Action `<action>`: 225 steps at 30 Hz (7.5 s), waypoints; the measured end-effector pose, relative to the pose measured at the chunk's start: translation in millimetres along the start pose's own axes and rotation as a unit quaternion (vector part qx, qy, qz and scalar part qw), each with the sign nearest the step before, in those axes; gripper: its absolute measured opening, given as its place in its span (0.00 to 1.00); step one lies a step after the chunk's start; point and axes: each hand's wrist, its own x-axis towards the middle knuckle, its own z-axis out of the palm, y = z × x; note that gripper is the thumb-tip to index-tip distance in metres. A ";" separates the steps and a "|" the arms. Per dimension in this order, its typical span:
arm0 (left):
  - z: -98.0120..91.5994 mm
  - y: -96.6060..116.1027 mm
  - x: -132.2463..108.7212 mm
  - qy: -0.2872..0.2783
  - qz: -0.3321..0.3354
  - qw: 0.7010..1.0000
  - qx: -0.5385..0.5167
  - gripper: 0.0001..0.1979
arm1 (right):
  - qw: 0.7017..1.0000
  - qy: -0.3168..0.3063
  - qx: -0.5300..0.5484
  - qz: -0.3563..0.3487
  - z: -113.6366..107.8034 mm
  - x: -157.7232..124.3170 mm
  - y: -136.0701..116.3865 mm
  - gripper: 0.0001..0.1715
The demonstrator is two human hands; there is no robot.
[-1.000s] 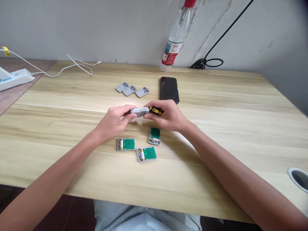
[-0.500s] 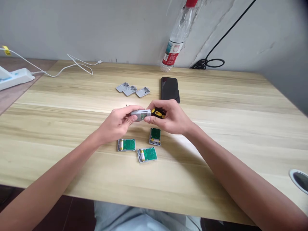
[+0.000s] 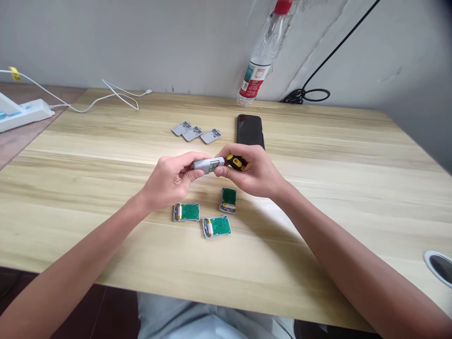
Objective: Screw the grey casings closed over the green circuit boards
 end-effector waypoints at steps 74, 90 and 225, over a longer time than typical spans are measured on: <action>-16.8 -6.9 11.3 -0.234 -0.074 0.948 0.204 0.11 | 0.964 -0.191 -0.165 0.084 8.5 3.6 -0.5 0.17; -15.3 -5.9 12.3 -0.204 -0.100 0.960 0.164 0.11 | 0.962 -0.194 -0.176 0.072 9.8 2.8 3.1 0.18; 11.1 -13.8 2.4 -0.111 -0.079 0.986 0.099 0.06 | 0.987 -0.097 -0.120 -0.051 -20.2 49.9 -70.2 0.18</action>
